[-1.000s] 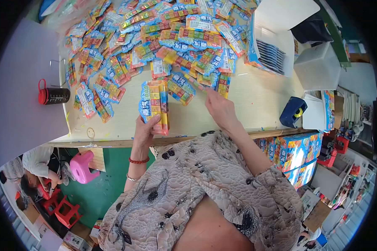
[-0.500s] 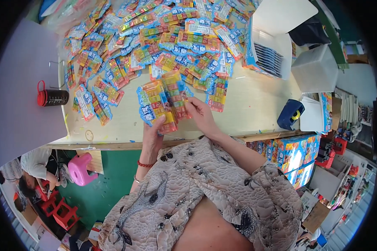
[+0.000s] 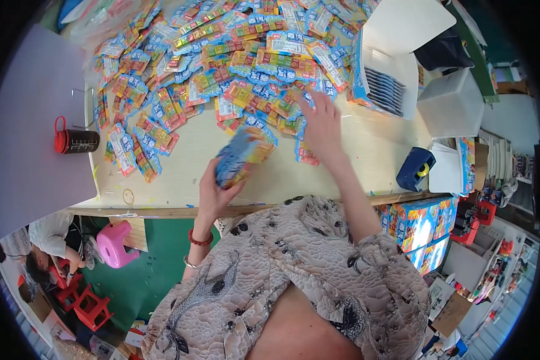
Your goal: Sorting small snack packets into piles and packing them into display boxes at a factory workbench.
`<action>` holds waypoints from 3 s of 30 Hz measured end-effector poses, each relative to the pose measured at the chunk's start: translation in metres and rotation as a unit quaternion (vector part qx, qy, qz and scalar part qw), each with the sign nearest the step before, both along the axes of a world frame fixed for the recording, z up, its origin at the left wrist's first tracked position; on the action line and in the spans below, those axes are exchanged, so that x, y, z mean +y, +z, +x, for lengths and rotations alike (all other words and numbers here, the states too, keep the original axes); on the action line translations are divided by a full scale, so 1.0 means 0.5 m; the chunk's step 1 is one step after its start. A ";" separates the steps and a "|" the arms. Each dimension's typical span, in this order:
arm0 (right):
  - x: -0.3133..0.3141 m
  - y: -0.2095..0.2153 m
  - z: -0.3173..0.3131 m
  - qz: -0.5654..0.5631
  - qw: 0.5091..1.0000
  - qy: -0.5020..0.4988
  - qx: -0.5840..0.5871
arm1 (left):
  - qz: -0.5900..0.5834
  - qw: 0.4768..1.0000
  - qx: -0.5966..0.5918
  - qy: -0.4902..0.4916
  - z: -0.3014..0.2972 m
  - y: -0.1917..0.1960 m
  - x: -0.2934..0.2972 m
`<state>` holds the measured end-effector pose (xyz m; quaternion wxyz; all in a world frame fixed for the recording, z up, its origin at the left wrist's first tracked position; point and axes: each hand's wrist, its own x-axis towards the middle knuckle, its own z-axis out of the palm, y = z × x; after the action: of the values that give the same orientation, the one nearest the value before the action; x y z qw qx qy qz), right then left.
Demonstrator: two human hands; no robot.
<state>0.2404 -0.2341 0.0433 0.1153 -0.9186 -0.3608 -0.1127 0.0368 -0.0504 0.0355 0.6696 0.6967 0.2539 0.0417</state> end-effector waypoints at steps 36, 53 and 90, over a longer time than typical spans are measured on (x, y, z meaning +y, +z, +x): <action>0.134 -0.040 0.217 -0.041 0.999 0.008 -0.013 | 0.203 0.965 -0.081 -0.145 0.000 -0.022 -0.020; 0.004 0.044 0.117 0.252 0.921 0.223 0.195 | 0.182 0.938 -0.052 -0.291 -0.002 0.004 0.051; 0.086 0.029 0.070 0.150 0.884 0.246 0.369 | 0.304 0.918 -0.127 -0.220 -0.028 -0.036 0.041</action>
<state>0.2755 -0.1911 0.0578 0.4001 -0.7473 -0.4857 0.2133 0.0227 -0.0297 0.0175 0.4441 0.8940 -0.0175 0.0569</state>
